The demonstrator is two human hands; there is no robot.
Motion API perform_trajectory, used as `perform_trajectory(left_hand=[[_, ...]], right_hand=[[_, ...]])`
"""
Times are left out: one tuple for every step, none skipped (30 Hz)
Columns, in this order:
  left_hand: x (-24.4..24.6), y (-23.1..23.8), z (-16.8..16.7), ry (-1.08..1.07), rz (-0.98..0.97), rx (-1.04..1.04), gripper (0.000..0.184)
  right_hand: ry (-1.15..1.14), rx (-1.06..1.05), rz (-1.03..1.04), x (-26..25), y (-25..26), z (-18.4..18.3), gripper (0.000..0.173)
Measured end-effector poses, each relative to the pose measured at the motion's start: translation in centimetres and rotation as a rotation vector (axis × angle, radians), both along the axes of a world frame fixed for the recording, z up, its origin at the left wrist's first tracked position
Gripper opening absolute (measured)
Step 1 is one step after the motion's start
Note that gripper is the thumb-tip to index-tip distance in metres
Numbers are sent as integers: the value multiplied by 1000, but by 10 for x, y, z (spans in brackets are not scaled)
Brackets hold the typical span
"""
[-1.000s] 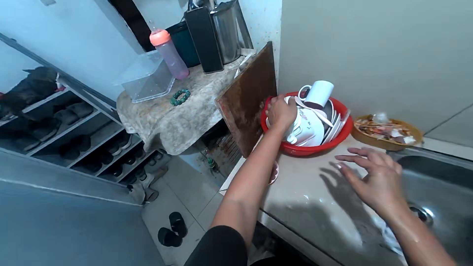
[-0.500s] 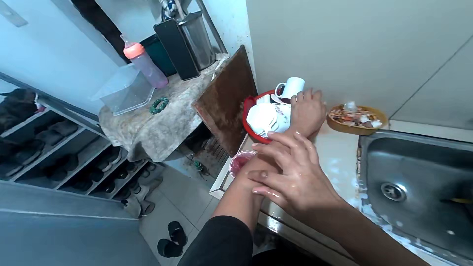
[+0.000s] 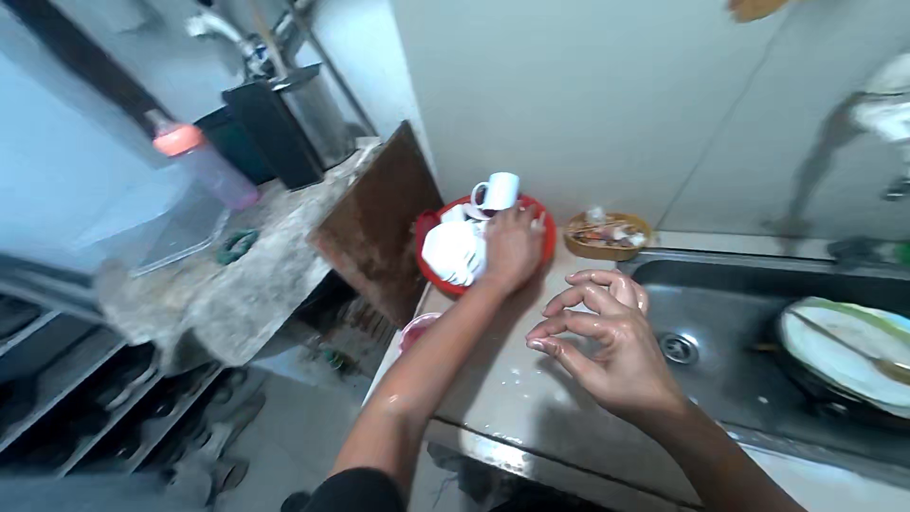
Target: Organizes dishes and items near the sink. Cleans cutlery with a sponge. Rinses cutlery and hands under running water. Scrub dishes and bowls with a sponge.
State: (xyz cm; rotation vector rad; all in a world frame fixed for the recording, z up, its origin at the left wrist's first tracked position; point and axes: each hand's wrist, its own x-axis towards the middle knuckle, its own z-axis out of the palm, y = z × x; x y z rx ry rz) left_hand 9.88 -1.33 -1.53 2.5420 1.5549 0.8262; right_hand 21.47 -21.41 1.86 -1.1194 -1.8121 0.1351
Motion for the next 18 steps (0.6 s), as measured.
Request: perform_trajectory(left_hand=[[-11,-3,3,-24,4,-17,47],[-25,-5,5,-47,1,-23,48],[-40,-8,7,-66,4,-21,49],[-55,-12,10,-85,12,-15,50],[-71,-17,14,-102,23,-3,50],[-86,-23,17,-117,32,36,50],[-99,-28,18,-128,39,77,50],[-113,-32,19,-137,50,112,50],[-124,-36,18,-145,64,142,51],[-135,-40,17,-164,70,172,51],[-145,-42,15,-183,71,201,52],[-152,-44,12,-200,76,229,55],[-158,-46,10,-225,82,253,57],[-162,-48,7,-251,82,270,58],[-165,-52,5,-272,81,276,58],[-166,-56,3,-289,79,281,58],[-165,-60,1,-299,71,289,58],[-164,-64,-2,-305,63,303,57]], right_hand=[[4,-24,-49,13,-2,-2,14],[3,-39,-92,25,-4,-4,14],[2,-47,-130,36,-6,-4,14],[-6,-56,-167,47,-8,-4,14],[-15,-62,-205,56,-11,-3,14],[-29,-67,-243,64,-14,-2,14],[-43,-73,-280,72,-17,-1,13],[-62,-80,-314,79,-21,-1,13],[-88,-84,-347,85,-25,0,14],[-115,-87,-379,91,-29,0,13],[-143,-92,-409,96,-32,1,12],[-178,-101,-438,101,-36,2,9],[-218,-112,-464,105,-38,3,7],[-264,-120,-493,111,-39,4,5],[-315,-135,-526,117,-40,3,3],[-366,-157,-554,124,-39,3,1],[-432,-181,-585,133,-35,1,2],[-506,-208,-613,144,-27,-1,4]])
